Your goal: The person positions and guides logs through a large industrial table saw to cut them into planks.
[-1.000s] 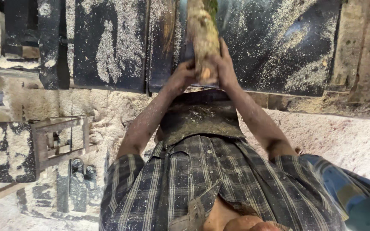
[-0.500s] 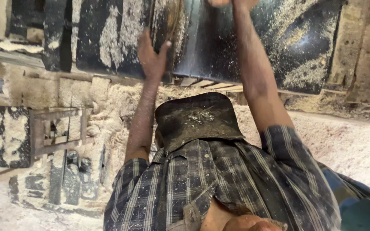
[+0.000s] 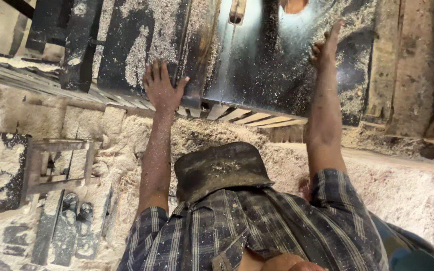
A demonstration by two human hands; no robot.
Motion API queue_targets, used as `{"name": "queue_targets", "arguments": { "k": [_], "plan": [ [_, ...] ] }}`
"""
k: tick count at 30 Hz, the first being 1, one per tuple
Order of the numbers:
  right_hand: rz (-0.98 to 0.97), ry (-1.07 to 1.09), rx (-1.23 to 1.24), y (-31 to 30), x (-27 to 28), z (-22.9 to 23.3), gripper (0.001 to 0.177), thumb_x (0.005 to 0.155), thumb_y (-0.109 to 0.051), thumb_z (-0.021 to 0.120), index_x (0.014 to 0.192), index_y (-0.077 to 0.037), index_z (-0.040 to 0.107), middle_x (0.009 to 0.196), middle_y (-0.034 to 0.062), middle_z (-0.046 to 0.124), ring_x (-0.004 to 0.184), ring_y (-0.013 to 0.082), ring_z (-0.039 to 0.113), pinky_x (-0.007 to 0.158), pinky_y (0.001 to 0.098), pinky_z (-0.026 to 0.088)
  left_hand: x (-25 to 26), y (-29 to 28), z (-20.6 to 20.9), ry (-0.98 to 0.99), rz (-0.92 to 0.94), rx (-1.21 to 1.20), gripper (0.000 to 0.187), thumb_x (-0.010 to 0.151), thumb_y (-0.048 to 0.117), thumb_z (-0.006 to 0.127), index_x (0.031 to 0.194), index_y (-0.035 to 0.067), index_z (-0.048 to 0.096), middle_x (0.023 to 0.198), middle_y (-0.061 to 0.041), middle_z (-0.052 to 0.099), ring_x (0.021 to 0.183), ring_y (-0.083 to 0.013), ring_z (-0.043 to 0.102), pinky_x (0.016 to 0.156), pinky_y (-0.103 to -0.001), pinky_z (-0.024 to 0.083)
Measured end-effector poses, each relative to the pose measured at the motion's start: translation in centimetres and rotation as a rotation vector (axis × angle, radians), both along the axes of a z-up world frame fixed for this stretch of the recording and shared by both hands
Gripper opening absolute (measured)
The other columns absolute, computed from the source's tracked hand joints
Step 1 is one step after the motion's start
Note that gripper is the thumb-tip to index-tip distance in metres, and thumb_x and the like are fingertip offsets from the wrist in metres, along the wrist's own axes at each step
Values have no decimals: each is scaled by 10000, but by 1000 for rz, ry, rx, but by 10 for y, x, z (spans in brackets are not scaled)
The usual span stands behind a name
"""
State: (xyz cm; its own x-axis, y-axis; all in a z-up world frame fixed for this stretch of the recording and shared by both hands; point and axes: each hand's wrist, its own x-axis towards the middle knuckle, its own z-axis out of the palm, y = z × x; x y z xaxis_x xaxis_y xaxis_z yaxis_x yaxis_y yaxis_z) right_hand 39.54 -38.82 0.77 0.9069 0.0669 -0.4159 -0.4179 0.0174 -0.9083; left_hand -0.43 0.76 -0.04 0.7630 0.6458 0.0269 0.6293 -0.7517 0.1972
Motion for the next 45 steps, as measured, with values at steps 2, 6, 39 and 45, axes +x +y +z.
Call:
{"name": "queue_targets", "arguments": {
  "k": [2,6,39,45],
  "plan": [
    [185,63,-87,-25,-20,27,1131,894,-906,329,1695,-124,172,1599,376,450,1453,529,207,1163,672,178,-3,-2,-2,9,-19,16,1056,928,895,313,1658,134,268,1744,-157,149,1597,-417,162,1296,-578,89],
    [564,243,-55,-28,-81,49,1090,960,-857,437,1718,-103,224,1519,251,473,1124,295,662,886,514,605,-2,-2,-5,-20,-19,-11,1065,890,926,310,1660,191,275,1750,-158,144,1608,-404,149,1300,-587,73],
    [651,401,307,12,-681,44,1250,788,-68,774,1619,-288,-133,1513,328,293,1263,462,561,974,611,598,-419,-278,90,-380,291,-1929,936,701,129,757,1515,-17,319,1288,-224,605,1152,-361,649,993,-456,565],
    [684,412,390,36,-637,77,1244,773,-153,782,1630,-252,-114,1396,383,375,1188,475,574,898,623,611,-371,-252,117,-143,383,-1867,996,705,144,749,1529,123,190,1322,-168,585,1179,-311,653,1007,-448,576]
  ]
}}
